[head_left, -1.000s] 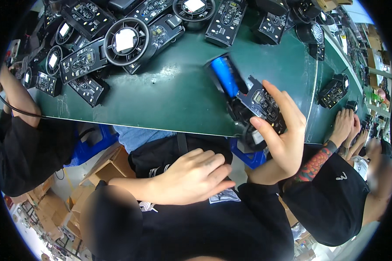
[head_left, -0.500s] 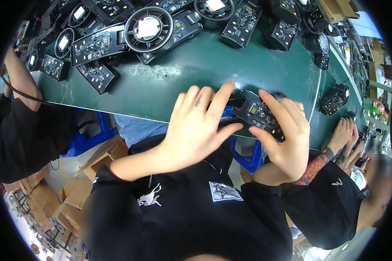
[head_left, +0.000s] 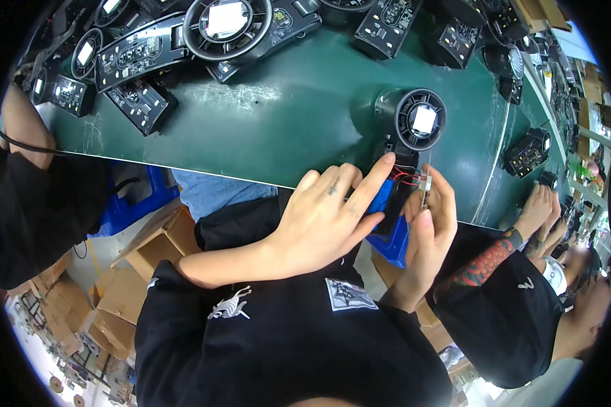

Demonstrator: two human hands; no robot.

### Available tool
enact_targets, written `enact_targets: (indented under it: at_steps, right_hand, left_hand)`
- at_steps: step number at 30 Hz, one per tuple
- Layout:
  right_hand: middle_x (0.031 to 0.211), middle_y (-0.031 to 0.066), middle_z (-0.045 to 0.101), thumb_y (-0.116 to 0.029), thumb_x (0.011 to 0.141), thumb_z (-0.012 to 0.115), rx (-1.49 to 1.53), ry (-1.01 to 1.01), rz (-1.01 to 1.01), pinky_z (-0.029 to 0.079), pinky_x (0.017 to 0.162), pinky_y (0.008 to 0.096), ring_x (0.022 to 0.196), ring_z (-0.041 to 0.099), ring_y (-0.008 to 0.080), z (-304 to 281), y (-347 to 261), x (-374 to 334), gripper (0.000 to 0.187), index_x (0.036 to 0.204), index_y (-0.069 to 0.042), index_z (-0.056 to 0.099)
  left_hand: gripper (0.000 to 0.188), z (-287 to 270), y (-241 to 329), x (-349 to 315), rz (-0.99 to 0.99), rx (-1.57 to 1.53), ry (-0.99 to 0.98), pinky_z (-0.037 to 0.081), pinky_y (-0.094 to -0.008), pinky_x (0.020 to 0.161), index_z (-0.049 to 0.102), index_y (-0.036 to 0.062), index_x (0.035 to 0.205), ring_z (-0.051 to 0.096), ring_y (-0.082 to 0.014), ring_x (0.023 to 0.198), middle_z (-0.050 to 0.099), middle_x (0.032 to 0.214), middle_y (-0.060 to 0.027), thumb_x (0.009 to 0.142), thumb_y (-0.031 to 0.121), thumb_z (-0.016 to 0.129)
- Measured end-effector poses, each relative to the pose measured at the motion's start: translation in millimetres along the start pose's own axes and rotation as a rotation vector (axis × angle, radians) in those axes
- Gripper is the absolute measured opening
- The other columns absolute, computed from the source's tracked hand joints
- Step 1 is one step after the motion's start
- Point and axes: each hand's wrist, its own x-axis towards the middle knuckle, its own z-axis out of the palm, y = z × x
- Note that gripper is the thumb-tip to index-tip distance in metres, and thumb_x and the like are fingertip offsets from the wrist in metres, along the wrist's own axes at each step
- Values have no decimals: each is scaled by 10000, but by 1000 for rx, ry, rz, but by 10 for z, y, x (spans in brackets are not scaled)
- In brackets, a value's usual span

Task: The person is manually assembling internal components of handheld electronic devices, fitting PCBs and wires into plastic housings.

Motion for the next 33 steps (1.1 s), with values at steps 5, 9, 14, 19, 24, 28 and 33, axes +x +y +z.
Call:
enact_targets:
  at_steps: [5, 9, 14, 19, 24, 28, 33]
  right_hand:
    - [931, 74, 552, -176, 900, 550, 145, -20, 96, 357, 648, 218, 741, 461, 92, -89, 17, -77, 520, 1317, 93, 395]
    - [918, 31, 570, -53, 913, 504, -29, -37, 171, 345, 643, 177, 731, 458, 52, -97, -26, -168, 403, 1299, 44, 439]
    - [708, -32, 453, -60, 927, 518, -153, 31, 157, 276, 534, 194, 616, 370, 28, -13, -20, -191, 320, 1227, 40, 474]
    - [589, 13, 496, -68, 922, 545, -428, 32, 40, 311, 494, 204, 541, 427, 43, 25, -79, -142, 258, 1152, 35, 486]
    - [702, 31, 616, -78, 947, 531, -502, 53, 68, 299, 478, 183, 564, 447, 15, 136, -106, -116, 180, 1083, 29, 483]
    - [692, 43, 620, -77, 947, 530, -569, 43, 39, 335, 501, 183, 588, 471, 18, 135, -89, -111, 167, 1055, 37, 474]
    - [714, 56, 634, -76, 948, 527, -563, 40, 54, 355, 525, 184, 619, 493, 21, 120, -102, -82, 163, 1048, 39, 468]
  left_hand:
    - [720, 36, -21, 33, 64, 69, 69, 379, -313, 644, 447, 84, 1384, 519, -176, 767, 488, 838, -35, 730, 184, 731]
    - [698, 64, -29, 16, 67, 116, 66, 362, -308, 623, 480, 92, 1361, 517, -168, 749, 485, 838, -29, 718, 186, 733]
    - [606, 135, -69, -6, 116, 165, 143, 349, -299, 602, 559, 125, 1283, 505, -153, 721, 474, 835, -20, 709, 202, 737]
    - [546, 101, 4, -3, 138, 307, 111, 368, -284, 586, 596, 146, 1240, 501, -153, 704, 472, 834, -38, 710, 204, 716]
    - [474, 135, -26, -36, 212, 388, 103, 404, -269, 567, 613, 82, 1193, 510, -156, 671, 480, 836, -47, 729, 167, 665]
    - [457, 88, -84, -41, 248, 194, 55, 439, -291, 603, 614, 40, 1164, 547, -179, 713, 519, 901, -71, 719, 118, 681]
    - [415, -16, -122, -69, 225, -127, 9, 480, -327, 665, 622, 11, 1114, 583, -235, 763, 541, 978, -115, 706, 33, 701]
